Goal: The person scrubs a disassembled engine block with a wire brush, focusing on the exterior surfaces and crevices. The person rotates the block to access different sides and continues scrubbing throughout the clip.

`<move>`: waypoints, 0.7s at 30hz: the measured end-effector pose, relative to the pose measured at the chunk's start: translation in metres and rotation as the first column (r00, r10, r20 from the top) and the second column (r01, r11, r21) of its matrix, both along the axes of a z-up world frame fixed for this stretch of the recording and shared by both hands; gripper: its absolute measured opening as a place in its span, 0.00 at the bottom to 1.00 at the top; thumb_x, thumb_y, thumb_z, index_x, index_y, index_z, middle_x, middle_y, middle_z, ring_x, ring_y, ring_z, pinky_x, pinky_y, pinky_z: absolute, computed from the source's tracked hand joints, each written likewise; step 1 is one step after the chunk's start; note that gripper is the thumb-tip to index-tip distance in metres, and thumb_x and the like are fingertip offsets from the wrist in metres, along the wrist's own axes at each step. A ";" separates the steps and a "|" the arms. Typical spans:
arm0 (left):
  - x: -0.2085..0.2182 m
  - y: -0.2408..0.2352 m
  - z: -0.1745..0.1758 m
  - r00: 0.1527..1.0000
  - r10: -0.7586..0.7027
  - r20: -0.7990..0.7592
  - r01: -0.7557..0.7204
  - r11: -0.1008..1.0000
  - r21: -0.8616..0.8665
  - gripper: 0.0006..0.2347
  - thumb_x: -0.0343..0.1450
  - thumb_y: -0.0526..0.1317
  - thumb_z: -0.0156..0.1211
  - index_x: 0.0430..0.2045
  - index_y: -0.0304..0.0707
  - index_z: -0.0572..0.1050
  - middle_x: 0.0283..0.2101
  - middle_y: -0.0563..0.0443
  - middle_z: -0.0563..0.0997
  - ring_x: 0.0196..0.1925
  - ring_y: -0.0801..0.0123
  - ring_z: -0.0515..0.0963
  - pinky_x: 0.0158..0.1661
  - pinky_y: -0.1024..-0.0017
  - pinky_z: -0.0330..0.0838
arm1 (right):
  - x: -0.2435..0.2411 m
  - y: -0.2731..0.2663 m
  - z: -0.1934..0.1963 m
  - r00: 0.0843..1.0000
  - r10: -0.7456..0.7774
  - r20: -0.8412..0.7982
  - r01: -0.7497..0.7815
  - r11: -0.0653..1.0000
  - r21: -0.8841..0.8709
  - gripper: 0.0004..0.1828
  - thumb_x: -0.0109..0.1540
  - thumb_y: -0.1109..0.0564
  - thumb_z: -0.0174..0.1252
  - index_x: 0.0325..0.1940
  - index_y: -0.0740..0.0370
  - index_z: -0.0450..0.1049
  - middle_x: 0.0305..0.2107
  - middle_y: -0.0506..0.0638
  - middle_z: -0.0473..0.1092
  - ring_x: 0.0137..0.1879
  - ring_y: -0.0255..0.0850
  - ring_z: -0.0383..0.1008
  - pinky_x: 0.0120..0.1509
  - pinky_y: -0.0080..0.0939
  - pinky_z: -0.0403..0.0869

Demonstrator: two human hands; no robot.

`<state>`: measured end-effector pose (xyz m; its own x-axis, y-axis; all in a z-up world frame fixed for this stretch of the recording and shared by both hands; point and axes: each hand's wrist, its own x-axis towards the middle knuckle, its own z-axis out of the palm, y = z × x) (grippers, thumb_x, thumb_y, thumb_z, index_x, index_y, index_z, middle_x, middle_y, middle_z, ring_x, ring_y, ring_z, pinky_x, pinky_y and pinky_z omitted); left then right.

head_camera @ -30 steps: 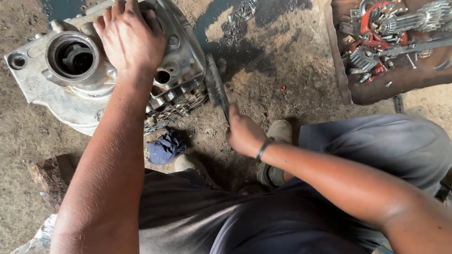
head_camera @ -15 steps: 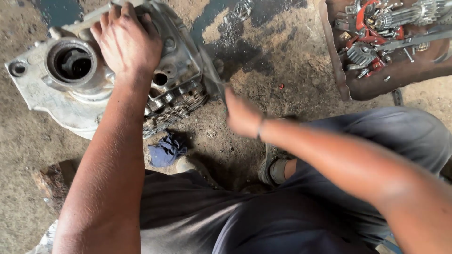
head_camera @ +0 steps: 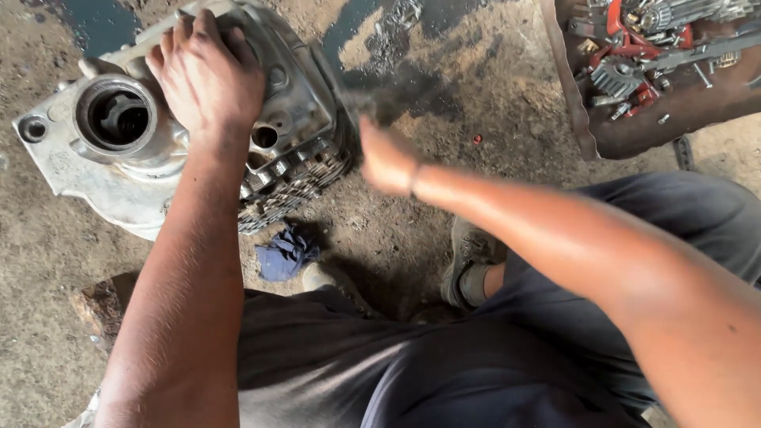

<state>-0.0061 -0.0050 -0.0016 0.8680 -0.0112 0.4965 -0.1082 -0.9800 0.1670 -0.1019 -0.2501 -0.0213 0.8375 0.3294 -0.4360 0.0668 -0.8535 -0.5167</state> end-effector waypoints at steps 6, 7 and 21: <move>-0.011 -0.004 0.010 0.994 0.023 -0.109 -0.027 0.999 -0.030 0.16 0.77 0.42 0.52 0.50 0.25 0.78 0.51 0.29 0.80 0.56 0.42 0.78 0.60 0.47 0.62 | -0.072 -0.021 0.000 0.980 -0.009 -0.197 0.019 0.999 0.047 0.44 0.63 0.65 0.53 0.76 0.77 0.35 0.22 0.52 0.69 0.26 0.46 0.73 0.24 0.44 0.65; -0.008 -0.004 0.011 0.999 0.009 -0.041 -0.010 1.000 -0.007 0.16 0.76 0.41 0.54 0.50 0.25 0.78 0.50 0.28 0.81 0.54 0.41 0.78 0.59 0.46 0.61 | -0.079 -0.020 0.001 0.983 -0.006 -0.185 0.016 0.999 0.051 0.45 0.63 0.65 0.53 0.76 0.77 0.34 0.21 0.53 0.70 0.26 0.45 0.74 0.24 0.44 0.65; -0.008 -0.001 0.007 0.994 -0.053 0.091 0.052 0.999 0.014 0.15 0.72 0.36 0.56 0.51 0.25 0.77 0.51 0.31 0.81 0.54 0.43 0.78 0.59 0.43 0.57 | -0.097 -0.021 0.006 0.984 -0.032 -0.176 0.049 0.994 0.094 0.48 0.60 0.66 0.55 0.76 0.73 0.34 0.20 0.49 0.66 0.22 0.37 0.67 0.20 0.39 0.65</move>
